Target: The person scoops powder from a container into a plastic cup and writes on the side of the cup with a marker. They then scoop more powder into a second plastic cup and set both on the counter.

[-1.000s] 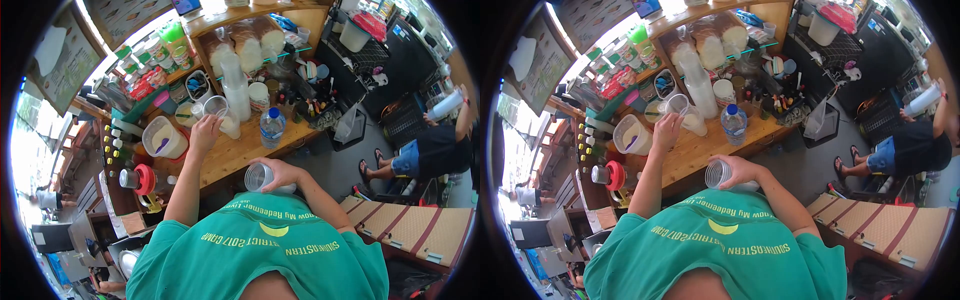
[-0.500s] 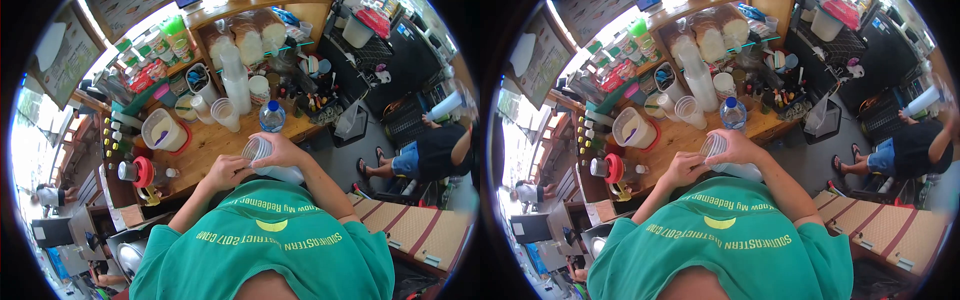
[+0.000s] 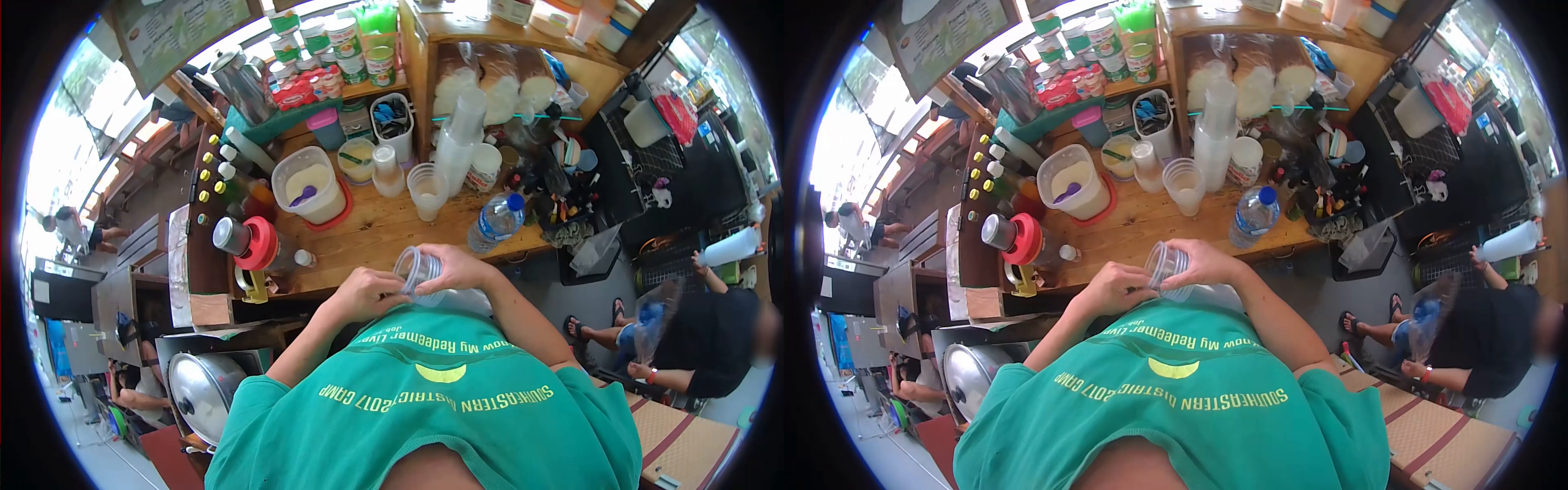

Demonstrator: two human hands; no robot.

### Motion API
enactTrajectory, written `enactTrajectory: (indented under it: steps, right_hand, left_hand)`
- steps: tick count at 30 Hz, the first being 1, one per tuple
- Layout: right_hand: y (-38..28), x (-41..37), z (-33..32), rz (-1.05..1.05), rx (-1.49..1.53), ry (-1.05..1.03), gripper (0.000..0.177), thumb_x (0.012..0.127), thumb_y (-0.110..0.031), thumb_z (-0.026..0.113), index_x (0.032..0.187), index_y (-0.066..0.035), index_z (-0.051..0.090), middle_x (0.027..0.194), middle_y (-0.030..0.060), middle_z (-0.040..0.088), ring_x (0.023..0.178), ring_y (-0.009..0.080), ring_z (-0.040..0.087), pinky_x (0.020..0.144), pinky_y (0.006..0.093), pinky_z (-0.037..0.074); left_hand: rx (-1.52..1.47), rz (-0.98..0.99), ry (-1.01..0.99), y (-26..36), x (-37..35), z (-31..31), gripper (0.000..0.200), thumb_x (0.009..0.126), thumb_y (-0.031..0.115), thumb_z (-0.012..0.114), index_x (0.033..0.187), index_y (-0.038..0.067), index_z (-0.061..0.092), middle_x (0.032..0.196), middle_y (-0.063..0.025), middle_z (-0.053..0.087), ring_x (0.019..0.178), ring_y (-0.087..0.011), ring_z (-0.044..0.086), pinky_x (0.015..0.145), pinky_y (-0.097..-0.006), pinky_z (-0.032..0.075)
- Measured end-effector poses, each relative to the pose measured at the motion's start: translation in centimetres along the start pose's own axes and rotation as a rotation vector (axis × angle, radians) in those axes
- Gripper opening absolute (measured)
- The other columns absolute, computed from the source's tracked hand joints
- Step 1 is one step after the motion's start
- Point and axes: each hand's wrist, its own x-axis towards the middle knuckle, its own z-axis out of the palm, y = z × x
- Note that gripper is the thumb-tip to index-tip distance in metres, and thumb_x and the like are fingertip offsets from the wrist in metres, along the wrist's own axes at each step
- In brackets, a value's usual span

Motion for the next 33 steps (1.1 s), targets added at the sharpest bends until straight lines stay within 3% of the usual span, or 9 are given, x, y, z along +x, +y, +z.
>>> enactTrajectory:
  steps: [5,7,9,12,16,19,24,29,33]
  right_hand:
    - [0.3,0.8,0.6,-0.034,0.168,-0.038,0.069,0.076,-0.027,0.092,0.134,-0.005,0.062,0.122,0.0052,0.068,0.111,0.0143,0.063,0.099,0.0322,0.05]
    - [1.0,0.8,0.7,-0.032,0.279,-0.011,0.07,0.075,-0.023,0.091,0.136,-0.004,0.061,0.122,0.0061,0.069,0.109,0.0154,0.065,0.1,0.0327,0.051]
    - [1.4,0.3,0.7,-0.026,0.297,0.001,0.072,0.075,-0.021,0.091,0.137,-0.003,0.06,0.124,0.0058,0.069,0.111,0.0148,0.064,0.101,0.0323,0.05]
    - [1.5,-0.4,1.1,-0.021,0.341,0.047,0.073,0.075,-0.019,0.091,0.138,-0.002,0.058,0.126,0.0055,0.068,0.114,0.0141,0.063,0.103,0.0317,0.05]
    - [1.8,-1.8,1.8,0.006,0.403,0.138,0.073,0.074,-0.018,0.092,0.137,-0.002,0.059,0.127,0.0051,0.067,0.116,0.0138,0.063,0.105,0.0318,0.049]
    - [2.2,-2.8,2.1,0.02,0.435,0.209,0.074,0.074,-0.018,0.093,0.137,-0.002,0.058,0.127,0.0049,0.067,0.116,0.0138,0.063,0.105,0.032,0.049]
    - [2.5,-3.7,2.2,0.015,0.428,0.258,0.076,0.073,-0.019,0.093,0.138,-0.001,0.058,0.129,0.006,0.066,0.119,0.0153,0.062,0.107,0.0327,0.047]
    - [2.6,-3.5,2.0,0.011,0.436,0.287,0.077,0.072,-0.021,0.093,0.138,0.0,0.058,0.128,0.006,0.067,0.12,0.0162,0.062,0.107,0.0331,0.047]
    - [2.3,-2.3,1.6,0.016,0.371,0.313,0.07,0.073,-0.021,0.093,0.132,-0.002,0.061,0.12,0.0043,0.069,0.112,0.0137,0.064,0.102,0.0312,0.05]
  left_hand:
    - [-0.184,0.119,0.304,-2.4,1.8,-1.4,0.024,0.087,0.026,0.082,0.097,0.005,0.078,0.092,-0.0144,0.077,0.072,-0.0313,0.073,0.066,-0.0395,0.058]
    - [-0.013,-0.148,0.499,-3.4,3.9,-2.9,0.029,0.086,0.027,0.081,0.105,0.006,0.077,0.093,-0.0134,0.076,0.075,-0.0316,0.073,0.068,-0.0408,0.059]
    - [0.146,-0.251,0.516,-4.9,7.2,-3.4,0.039,0.085,0.028,0.081,0.117,0.007,0.074,0.103,-0.0161,0.076,0.082,-0.0336,0.076,0.071,-0.043,0.059]
    - [0.429,-0.218,0.454,-8.6,11.4,-2.0,0.047,0.082,0.034,0.083,0.122,0.011,0.071,0.111,-0.0168,0.074,0.08,-0.0367,0.075,0.072,-0.0476,0.059]
    - [0.445,-0.19,0.31,-12.4,14.8,0.3,0.046,0.077,0.038,0.085,0.113,0.012,0.074,0.103,-0.0165,0.076,0.08,-0.0386,0.074,0.07,-0.0508,0.058]
    - [0.452,-0.299,0.21,-13.2,15.7,1.1,0.043,0.073,0.034,0.088,0.106,0.011,0.074,0.097,-0.0159,0.074,0.084,-0.038,0.073,0.071,-0.0499,0.058]
    - [0.497,-0.368,0.221,-13.6,13.2,-0.2,0.039,0.069,0.043,0.089,0.084,0.01,0.077,0.079,-0.0156,0.074,0.078,-0.0354,0.074,0.069,-0.0485,0.057]
    - [0.55,-0.442,0.263,-14.6,5.3,-2.6,0.04,0.069,0.045,0.088,0.083,0.01,0.076,0.079,-0.0148,0.074,0.078,-0.0349,0.073,0.069,-0.0485,0.057]
    - [0.583,-0.566,0.276,-13.4,-1.3,-4.0,0.041,0.07,0.043,0.089,0.088,0.009,0.074,0.091,-0.0148,0.073,0.085,-0.0344,0.073,0.073,-0.0491,0.057]
